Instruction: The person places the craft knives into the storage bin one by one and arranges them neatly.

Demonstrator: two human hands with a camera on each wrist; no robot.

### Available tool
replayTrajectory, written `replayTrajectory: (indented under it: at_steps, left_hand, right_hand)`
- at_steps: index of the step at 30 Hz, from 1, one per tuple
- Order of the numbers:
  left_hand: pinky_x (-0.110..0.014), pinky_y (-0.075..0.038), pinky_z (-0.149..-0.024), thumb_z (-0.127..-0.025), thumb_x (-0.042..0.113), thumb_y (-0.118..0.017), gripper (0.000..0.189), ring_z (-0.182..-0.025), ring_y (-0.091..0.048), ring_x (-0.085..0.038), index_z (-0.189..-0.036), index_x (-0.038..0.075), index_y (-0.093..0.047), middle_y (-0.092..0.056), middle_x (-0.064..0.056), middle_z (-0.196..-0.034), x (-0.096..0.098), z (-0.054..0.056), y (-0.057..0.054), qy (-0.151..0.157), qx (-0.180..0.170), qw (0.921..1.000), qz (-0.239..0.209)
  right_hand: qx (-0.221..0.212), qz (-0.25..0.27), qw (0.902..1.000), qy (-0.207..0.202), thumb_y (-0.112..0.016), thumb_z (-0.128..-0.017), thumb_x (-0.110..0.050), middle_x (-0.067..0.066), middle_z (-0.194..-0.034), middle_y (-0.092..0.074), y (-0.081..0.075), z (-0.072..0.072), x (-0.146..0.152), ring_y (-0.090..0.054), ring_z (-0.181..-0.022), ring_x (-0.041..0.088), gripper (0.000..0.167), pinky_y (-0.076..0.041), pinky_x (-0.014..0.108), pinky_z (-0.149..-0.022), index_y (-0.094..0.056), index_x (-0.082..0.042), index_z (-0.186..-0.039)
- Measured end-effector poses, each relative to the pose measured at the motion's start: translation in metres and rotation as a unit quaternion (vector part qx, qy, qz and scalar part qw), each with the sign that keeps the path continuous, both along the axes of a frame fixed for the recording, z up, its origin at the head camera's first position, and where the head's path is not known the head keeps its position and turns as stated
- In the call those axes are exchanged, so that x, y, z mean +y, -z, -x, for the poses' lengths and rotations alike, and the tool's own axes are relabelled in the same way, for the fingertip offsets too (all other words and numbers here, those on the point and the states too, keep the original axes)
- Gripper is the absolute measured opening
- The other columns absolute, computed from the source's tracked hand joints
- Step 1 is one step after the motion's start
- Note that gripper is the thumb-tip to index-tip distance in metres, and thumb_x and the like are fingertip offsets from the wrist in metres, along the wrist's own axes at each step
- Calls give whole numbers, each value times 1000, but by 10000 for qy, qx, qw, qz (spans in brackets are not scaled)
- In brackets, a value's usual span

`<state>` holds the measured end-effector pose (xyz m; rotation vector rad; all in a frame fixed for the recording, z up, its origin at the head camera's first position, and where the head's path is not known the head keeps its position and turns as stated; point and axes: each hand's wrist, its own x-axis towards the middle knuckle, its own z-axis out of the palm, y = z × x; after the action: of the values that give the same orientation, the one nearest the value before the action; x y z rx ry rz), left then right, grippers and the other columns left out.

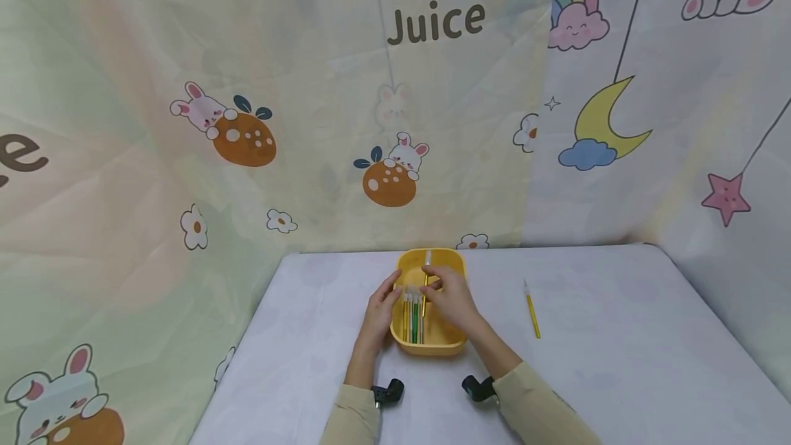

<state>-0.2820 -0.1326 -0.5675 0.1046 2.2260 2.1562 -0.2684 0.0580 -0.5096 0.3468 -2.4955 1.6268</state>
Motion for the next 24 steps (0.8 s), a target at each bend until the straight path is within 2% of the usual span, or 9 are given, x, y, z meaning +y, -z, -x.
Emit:
replayTrajectory:
  at_steps: [9,16,24]
  left_hand:
    - [-50,-19,-132,-108,32,-53,43,-160,-26,-23,-151,33,-55,-42,5,-165,-1,1,3,1,-33,10000,23]
    - [-49,-18,-132,-109,31,-53,42,-160,-26,-21,-151,34,-54,-41,6,-165,-2,3,5,32,13,10000,15]
    - [-50,-18,-132,-109,32,-53,42,-160,-26,-21,-150,35,-55,-42,7,-165,-2,3,6,20,-15,10000,50]
  right_hand:
    - [-198,-173,9996,64,-77,-93,-4,17,-125,-68,7,1,-2,-69,-84,16,44,-61,22,-65,-66,0,-135]
    - [-328,-153,9993,-11,-76,-93,-2,21,-130,-67,7,4,-3,-68,-80,14,44,-61,22,-64,-65,2,-135]
    - [-566,-365,9977,27,-76,-93,-3,17,-131,-68,8,6,-6,-66,-76,11,44,-61,22,-63,-66,0,-135]
